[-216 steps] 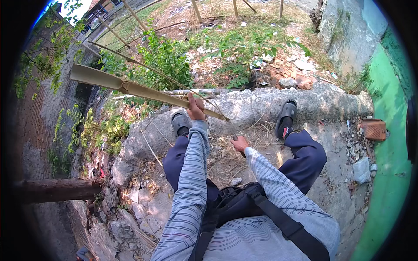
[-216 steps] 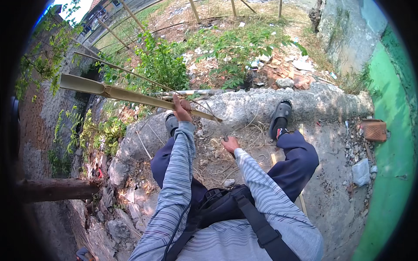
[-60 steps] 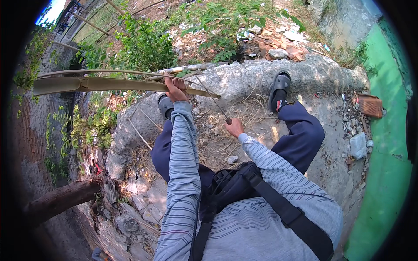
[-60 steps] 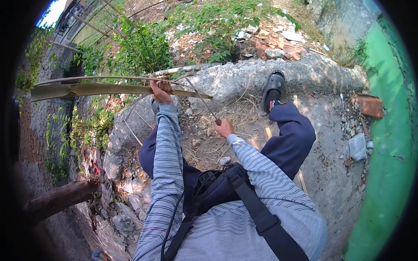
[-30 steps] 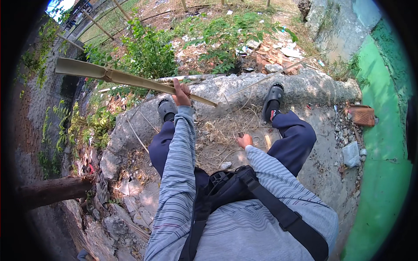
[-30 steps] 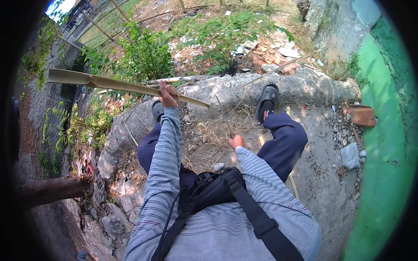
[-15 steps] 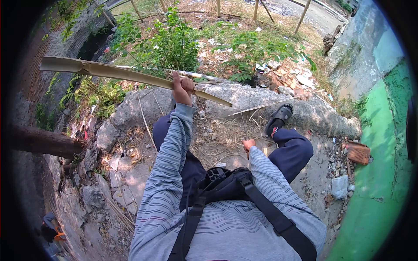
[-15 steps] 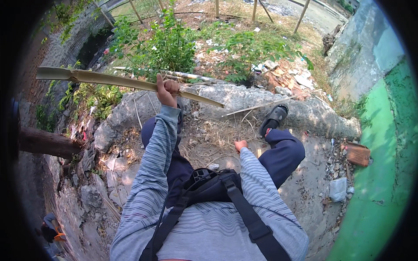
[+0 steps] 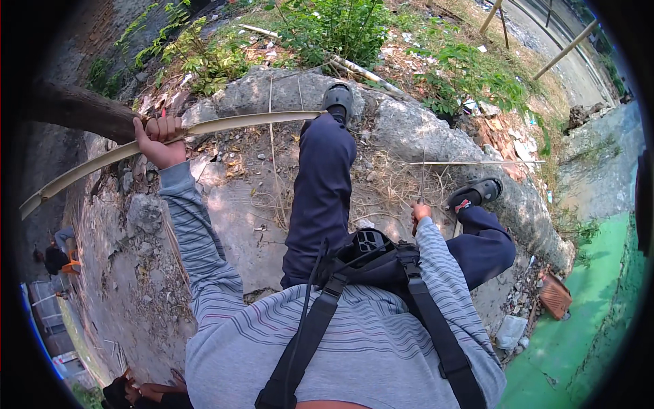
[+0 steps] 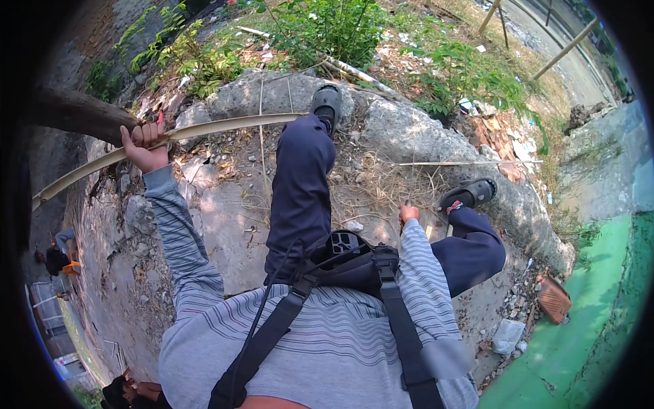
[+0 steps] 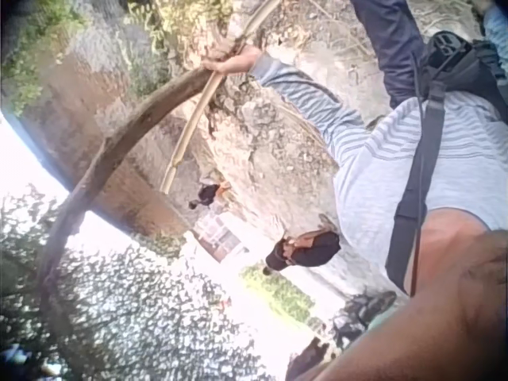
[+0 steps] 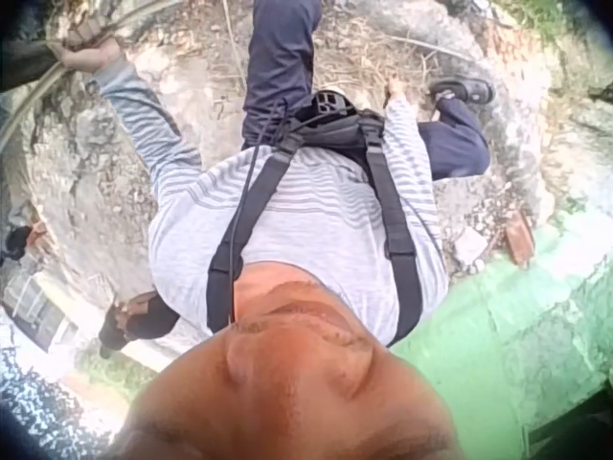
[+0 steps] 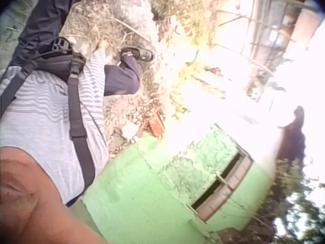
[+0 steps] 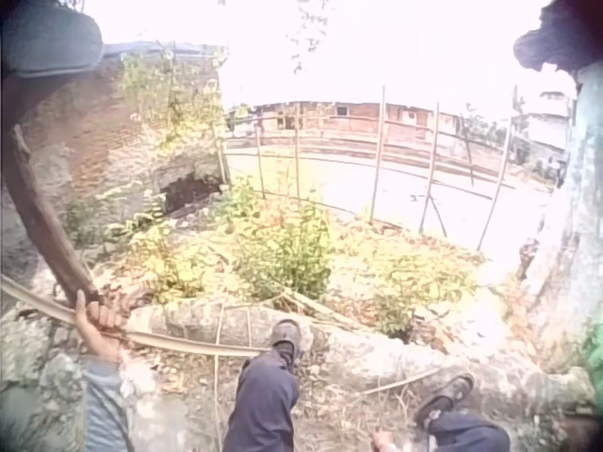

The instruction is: The person splits bamboo stalks into thin strips using a knife, then trims and scrapes the strips with the blade.

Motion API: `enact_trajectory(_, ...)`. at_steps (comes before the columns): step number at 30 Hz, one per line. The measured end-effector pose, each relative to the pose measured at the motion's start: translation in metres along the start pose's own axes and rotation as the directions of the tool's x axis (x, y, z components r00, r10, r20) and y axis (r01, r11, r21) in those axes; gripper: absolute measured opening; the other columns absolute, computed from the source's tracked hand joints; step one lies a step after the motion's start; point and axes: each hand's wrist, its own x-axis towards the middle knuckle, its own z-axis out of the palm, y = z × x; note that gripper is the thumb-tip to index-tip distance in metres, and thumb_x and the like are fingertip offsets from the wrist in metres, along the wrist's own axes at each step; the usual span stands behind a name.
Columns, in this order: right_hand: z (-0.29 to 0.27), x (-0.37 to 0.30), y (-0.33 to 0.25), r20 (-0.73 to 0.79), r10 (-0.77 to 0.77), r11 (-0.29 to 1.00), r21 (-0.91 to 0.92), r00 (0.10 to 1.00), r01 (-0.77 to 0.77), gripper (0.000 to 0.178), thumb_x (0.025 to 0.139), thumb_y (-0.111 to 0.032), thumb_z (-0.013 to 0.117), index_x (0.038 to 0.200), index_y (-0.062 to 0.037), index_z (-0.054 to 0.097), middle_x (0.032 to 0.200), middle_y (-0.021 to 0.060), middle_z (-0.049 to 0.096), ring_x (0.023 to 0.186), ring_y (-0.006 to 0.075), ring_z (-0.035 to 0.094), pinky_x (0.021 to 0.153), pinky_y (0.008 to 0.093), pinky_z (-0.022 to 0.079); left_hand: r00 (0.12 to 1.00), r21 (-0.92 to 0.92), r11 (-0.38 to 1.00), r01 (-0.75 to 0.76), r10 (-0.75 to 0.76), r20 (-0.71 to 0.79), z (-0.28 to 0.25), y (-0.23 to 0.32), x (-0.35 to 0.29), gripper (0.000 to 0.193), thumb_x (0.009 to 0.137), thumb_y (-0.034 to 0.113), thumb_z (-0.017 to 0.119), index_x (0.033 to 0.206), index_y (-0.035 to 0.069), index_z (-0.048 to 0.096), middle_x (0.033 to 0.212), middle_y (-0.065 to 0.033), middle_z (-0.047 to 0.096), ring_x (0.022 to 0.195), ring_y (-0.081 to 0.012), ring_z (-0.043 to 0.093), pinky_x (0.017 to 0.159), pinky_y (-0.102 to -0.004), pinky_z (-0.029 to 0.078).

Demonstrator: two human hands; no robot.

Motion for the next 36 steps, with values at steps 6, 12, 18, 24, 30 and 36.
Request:
enact_trajectory(6,-0.015,0.003,0.007,-0.086,-0.049,0.987,-0.156,0.995,0.035,0.038,0.086,-0.031,0.071,0.070,0.0027,0.064,0.057,0.0105,0.061,0.048,0.0209,0.061,0.050,0.0401,0.048,0.971,0.042,0.970,-0.238,0.239,-0.026,-0.033,0.034,-0.003,0.059,0.109,0.047,0.035,0.060,0.019,0.018,0.054,0.0042,0.013,0.052,-0.0126,0.010,0.054,-0.0336,0.014)
enact_trajectory(12,0.002,-0.005,0.009,-0.079,-0.054,0.985,-0.169,0.995,0.040,0.038,0.086,-0.033,0.071,0.073,0.0030,0.069,0.056,0.0115,0.063,0.047,0.0232,0.063,0.050,0.0400,0.051,0.911,0.419,0.821,0.389,-0.410,-0.041,-0.012,-0.002,0.001,0.058,0.103,0.056,0.053,0.065,0.019,0.029,0.054,0.0073,0.020,0.044,-0.0061,0.019,0.041,-0.0261,0.016)
enact_trajectory(18,-0.017,0.007,0.022,-0.119,-0.095,0.978,-0.195,0.988,0.070,0.031,0.087,-0.024,0.073,0.073,0.0013,0.062,0.057,0.0102,0.057,0.043,0.0225,0.055,0.041,0.0402,0.044,0.621,0.663,0.327,0.673,-0.737,-0.267,-0.118,-0.250,-0.076,0.062,0.094,0.073,0.052,0.070,0.017,0.044,0.054,0.0068,0.032,0.039,-0.0066,0.031,0.038,-0.0263,0.023)
enact_trajectory(24,0.012,-0.002,0.012,-0.143,-0.249,0.795,-0.596,0.958,0.117,0.062,0.083,-0.055,0.068,0.114,-0.0016,0.074,0.111,0.0265,0.070,0.112,0.0425,0.064,0.099,0.0495,0.047,0.743,0.889,-0.035,0.457,-0.535,-0.403,-0.263,-0.367,-0.166,0.070,0.095,0.067,0.053,0.088,-0.001,0.068,0.083,-0.0216,0.070,0.088,-0.0394,0.070,0.083,-0.0465,0.052)
enact_trajectory(30,-0.040,0.024,0.052,-0.259,-0.436,0.772,-0.601,0.862,0.210,0.055,0.082,-0.060,0.067,0.108,-0.0133,0.078,0.107,0.0255,0.071,0.107,0.0431,0.066,0.094,0.0492,0.051,0.672,0.933,-0.106,0.344,-0.666,-0.323,-0.188,-0.449,-0.224,0.071,0.089,0.058,0.066,0.124,-0.003,0.059,0.124,-0.0290,0.064,0.119,-0.0426,0.060,0.102,-0.0465,0.046)
enact_trajectory(36,-0.012,-0.022,-0.007,-0.328,-0.290,0.917,-0.365,0.899,0.163,0.053,0.084,-0.056,0.070,0.103,-0.0068,0.076,0.102,0.0233,0.073,0.102,0.0427,0.069,0.089,0.0525,0.053,0.680,0.817,-0.566,0.109,-0.557,-0.477,-0.211,-0.402,-0.201,0.074,0.077,0.048,0.081,0.129,0.002,0.055,0.137,-0.0279,0.054,0.133,-0.0410,0.049,0.112,-0.0464,0.040)
